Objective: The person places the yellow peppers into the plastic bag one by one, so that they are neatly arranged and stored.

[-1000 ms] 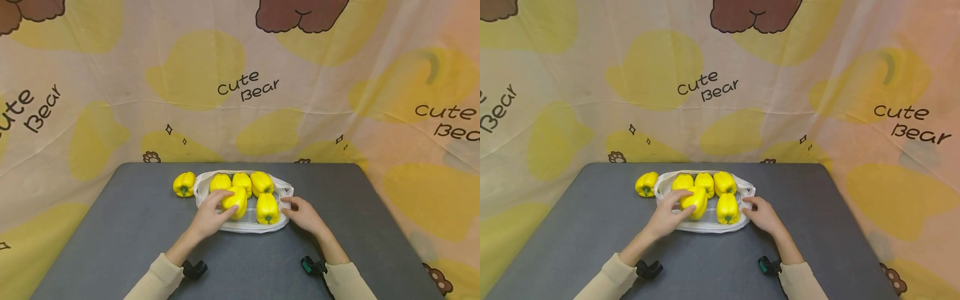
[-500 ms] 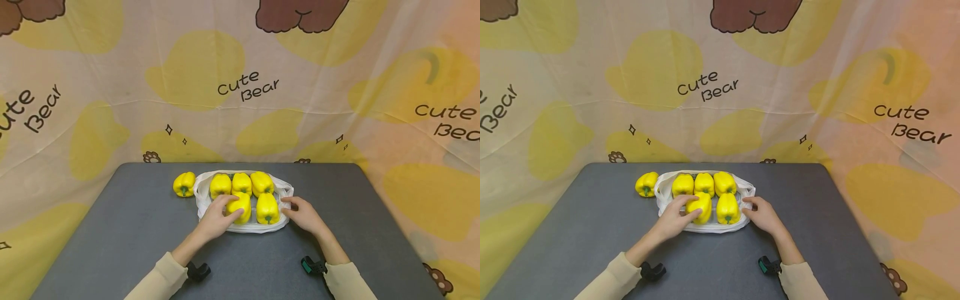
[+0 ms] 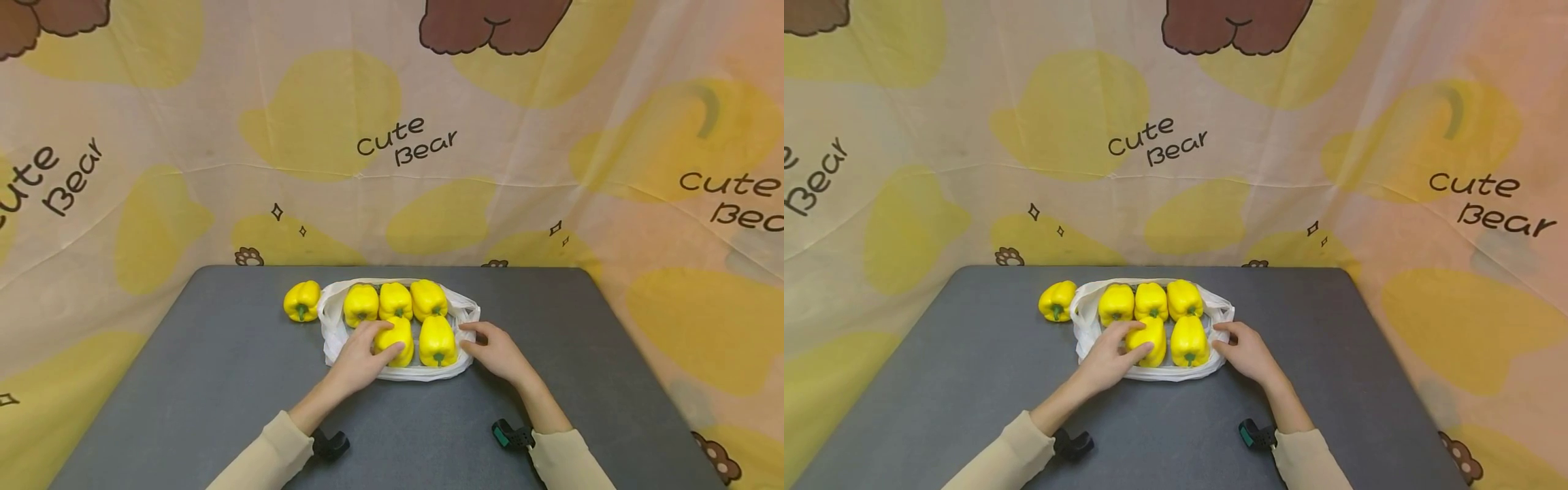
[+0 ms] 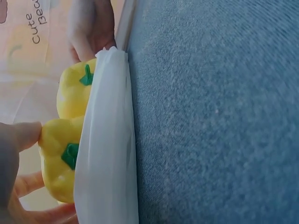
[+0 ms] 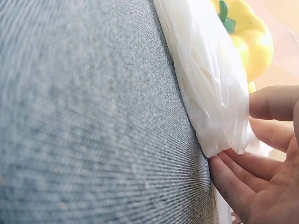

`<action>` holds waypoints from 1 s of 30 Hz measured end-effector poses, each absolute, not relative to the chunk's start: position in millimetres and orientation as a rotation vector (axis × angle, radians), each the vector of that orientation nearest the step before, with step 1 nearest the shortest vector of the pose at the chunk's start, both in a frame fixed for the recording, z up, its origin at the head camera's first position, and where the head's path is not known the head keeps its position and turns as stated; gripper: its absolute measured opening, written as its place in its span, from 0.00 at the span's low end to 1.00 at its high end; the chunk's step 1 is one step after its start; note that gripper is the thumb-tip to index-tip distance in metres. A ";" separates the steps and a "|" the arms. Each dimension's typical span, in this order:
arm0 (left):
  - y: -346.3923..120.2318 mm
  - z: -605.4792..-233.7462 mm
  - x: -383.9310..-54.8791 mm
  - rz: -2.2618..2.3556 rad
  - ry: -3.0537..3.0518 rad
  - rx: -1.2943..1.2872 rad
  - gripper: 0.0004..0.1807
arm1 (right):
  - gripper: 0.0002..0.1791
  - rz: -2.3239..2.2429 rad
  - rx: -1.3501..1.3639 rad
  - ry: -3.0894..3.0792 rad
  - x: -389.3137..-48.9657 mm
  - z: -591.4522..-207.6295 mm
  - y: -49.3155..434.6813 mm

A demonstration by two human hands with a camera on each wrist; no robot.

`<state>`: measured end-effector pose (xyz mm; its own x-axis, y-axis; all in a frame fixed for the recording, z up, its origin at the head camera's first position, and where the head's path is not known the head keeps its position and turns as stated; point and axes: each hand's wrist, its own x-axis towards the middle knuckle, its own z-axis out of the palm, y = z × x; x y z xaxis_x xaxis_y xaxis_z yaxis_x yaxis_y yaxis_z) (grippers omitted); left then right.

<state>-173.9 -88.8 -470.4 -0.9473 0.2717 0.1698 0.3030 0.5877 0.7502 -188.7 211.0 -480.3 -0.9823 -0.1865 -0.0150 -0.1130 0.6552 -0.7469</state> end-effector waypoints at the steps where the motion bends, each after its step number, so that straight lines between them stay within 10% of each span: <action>1: -88.2 -470.7 -173.8 -1.314 -2.772 -0.496 0.28 | 0.22 -1.244 -0.248 2.773 -188.4 -480.2 210.9; 30: -93.4 -466.4 -180.4 -1.436 -2.887 -0.502 0.35 | 0.22 -1.242 -0.238 2.769 -188.0 -480.5 211.7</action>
<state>-180.4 -93.4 -466.4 -0.9455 0.3244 0.0274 0.2175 0.5670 0.7945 -188.0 211.7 -480.5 -0.9830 -0.1818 -0.0248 -0.1023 0.6555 -0.7483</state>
